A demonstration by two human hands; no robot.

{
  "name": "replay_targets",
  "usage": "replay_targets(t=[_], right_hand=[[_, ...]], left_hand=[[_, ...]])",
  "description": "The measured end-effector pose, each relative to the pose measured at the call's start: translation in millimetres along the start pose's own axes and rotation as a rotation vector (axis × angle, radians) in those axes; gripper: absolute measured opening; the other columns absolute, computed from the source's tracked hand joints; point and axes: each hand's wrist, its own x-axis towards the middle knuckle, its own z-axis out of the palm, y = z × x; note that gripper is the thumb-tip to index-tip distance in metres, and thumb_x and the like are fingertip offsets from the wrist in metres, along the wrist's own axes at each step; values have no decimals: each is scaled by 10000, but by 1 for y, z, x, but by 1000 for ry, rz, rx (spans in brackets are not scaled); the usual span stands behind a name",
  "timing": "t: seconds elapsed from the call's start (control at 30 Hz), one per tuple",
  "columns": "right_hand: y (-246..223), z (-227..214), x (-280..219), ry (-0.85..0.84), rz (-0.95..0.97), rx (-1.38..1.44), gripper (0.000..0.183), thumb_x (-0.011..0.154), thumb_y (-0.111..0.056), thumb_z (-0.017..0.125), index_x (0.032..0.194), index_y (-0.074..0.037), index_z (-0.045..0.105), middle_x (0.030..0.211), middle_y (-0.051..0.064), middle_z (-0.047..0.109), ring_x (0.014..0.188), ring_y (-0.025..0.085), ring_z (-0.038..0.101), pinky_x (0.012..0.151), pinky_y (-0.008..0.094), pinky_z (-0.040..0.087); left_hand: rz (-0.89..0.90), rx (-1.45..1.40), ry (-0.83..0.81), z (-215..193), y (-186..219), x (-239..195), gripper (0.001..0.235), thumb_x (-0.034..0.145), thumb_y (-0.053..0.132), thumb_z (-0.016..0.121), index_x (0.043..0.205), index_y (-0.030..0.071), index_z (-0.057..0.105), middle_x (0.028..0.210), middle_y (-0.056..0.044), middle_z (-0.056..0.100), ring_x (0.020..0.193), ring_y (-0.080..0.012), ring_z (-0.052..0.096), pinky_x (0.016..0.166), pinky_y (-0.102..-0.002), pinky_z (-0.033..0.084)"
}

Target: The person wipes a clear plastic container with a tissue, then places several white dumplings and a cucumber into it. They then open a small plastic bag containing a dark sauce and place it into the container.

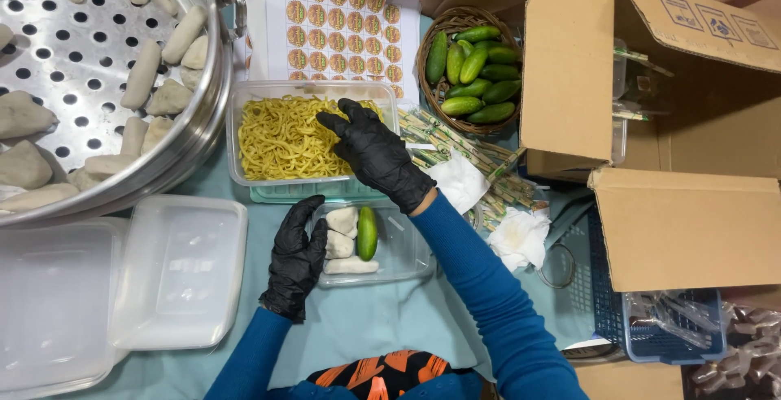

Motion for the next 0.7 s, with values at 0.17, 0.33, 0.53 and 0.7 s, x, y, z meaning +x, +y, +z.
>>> replay_targets(t=[0.17,0.33,0.53,0.7], right_hand=[[23,-20,-6,-7,-178,-243,499,991,-234,667,1463,-374,584,1491,142,557,1339,437,560,1091,495,507],[22,-79,-63,488,-212,-74,319,1024,-133,716,1341,-165,707,1328,107,683,1318,301,599,1162,412,433],[233,-131,-196,970,4,-455,357,969,-159,821,1295,-54,720,1297,199,687,1282,306,606,1138,408,446],[290,-160,-312,1031,244,-751,296,1070,-189,752,1339,-69,724,1276,187,721,1179,317,671,1009,402,541]], left_hand=[[2,-22,-15,-4,8,1,387,1017,162,599,1390,66,630,1355,-192,643,1339,-394,551,1153,-490,407],[-4,-19,-31,-5,10,1,385,1027,160,576,1394,52,624,1354,-202,643,1329,-388,560,1155,-481,410],[-22,-63,-26,-7,19,2,372,1028,152,576,1381,48,633,1358,-195,647,1326,-359,569,1177,-461,388],[-13,-40,-24,-4,14,3,375,1035,159,578,1392,56,629,1376,-185,642,1336,-350,562,1178,-452,394]])
